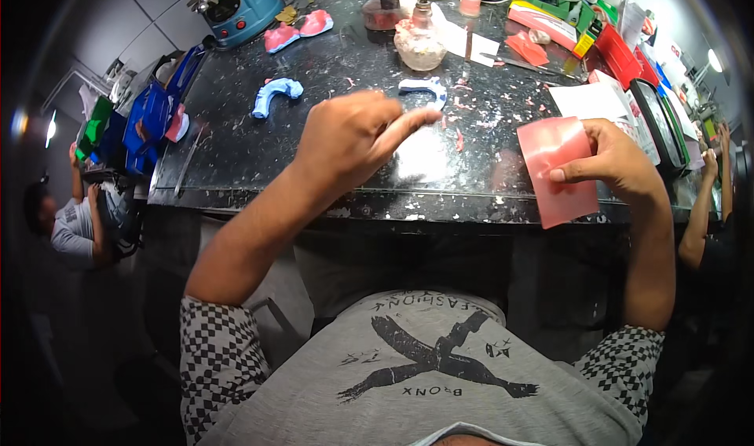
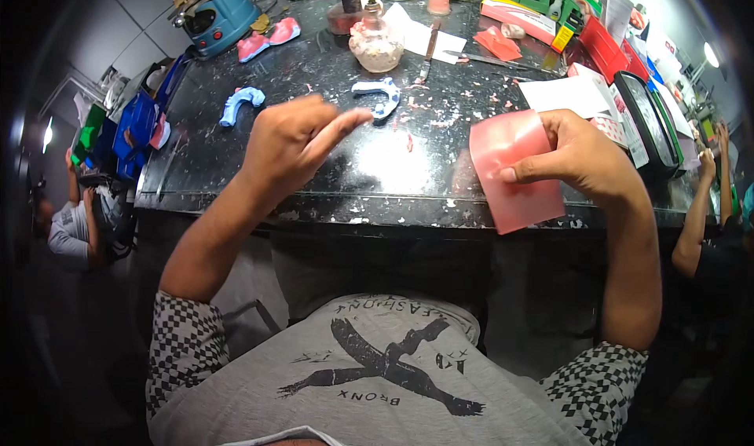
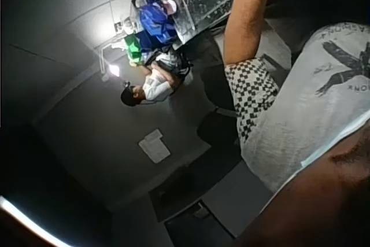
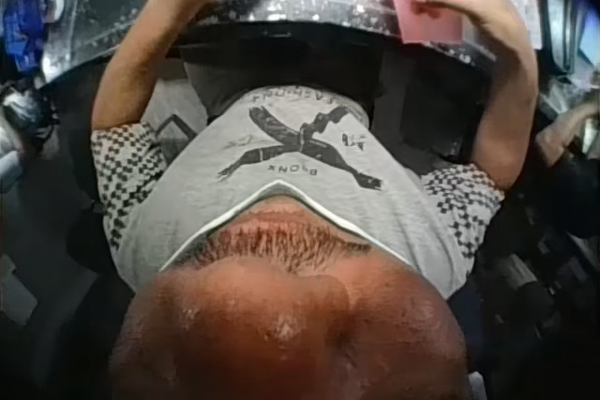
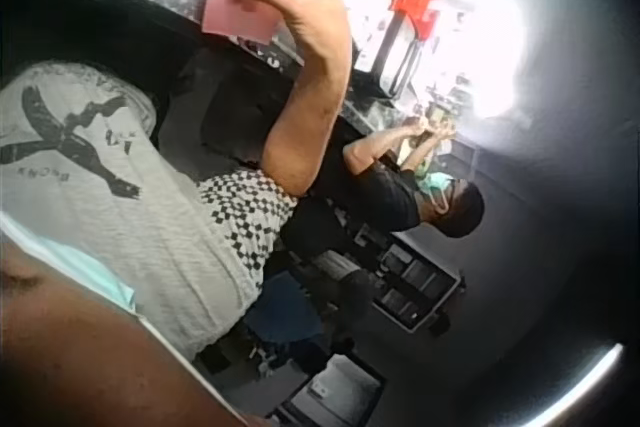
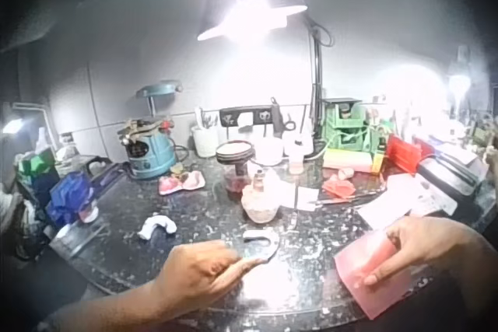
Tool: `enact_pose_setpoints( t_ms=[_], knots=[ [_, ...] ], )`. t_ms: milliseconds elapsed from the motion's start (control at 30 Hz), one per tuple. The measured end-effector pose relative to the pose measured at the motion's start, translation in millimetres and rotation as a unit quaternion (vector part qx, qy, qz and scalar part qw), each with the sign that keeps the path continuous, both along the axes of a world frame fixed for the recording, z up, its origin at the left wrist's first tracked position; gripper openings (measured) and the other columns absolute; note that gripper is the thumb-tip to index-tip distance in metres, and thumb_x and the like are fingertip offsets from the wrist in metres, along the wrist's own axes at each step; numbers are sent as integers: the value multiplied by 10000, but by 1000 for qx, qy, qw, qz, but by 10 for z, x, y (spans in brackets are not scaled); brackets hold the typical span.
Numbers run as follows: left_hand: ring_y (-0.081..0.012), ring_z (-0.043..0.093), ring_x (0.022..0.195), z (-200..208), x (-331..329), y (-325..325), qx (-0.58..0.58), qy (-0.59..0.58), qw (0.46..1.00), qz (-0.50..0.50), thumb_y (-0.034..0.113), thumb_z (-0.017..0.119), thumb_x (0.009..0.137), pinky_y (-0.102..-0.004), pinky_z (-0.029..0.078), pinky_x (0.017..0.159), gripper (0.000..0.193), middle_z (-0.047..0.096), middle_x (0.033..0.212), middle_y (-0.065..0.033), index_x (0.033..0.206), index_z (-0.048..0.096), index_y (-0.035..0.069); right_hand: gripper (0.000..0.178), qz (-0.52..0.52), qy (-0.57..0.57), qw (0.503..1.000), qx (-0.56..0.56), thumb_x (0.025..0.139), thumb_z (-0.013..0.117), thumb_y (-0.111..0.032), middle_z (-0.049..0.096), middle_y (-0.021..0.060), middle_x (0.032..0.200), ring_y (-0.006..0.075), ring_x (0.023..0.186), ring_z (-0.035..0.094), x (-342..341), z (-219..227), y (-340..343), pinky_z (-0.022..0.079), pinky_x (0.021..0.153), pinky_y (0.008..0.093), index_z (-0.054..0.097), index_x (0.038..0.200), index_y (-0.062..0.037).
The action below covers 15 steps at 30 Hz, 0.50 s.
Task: The person presses a pink wax sheet onto a blue dental model base, shaping the material by hand over the mold.
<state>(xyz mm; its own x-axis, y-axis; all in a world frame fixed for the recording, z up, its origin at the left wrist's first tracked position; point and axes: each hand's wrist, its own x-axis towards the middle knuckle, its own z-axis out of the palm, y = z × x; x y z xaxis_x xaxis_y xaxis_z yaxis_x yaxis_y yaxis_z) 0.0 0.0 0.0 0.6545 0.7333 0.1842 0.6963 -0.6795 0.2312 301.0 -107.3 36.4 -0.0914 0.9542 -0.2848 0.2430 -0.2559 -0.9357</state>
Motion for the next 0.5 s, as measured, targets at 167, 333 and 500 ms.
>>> enact_pose_setpoints(
  t_ms=[167,333,500],
  knots=[
    [-301,521,1097,-219,130,548,133,-111,971,-167,158,605,907,-394,439,942,343,567,1128,-149,1236,580,65,288,133,-220,963,-76,719,802,-113,701,88,771,126,689,656,50,98,168,513,666,276,682,934,37],
    [-300,484,1134,-180,217,576,33,-41,982,-183,126,645,852,-382,415,992,388,540,1172,-134,1235,583,123,372,74,-493,867,-4,667,802,-93,669,154,798,203,730,650,146,381,16,490,695,322,644,965,64],
    [-289,497,1118,-179,152,658,89,-56,978,-182,127,708,812,-380,427,941,245,573,1112,-105,1018,590,70,352,13,-508,857,86,664,771,-52,641,173,863,239,838,637,167,568,-84,483,772,329,616,955,72]
  ],
)
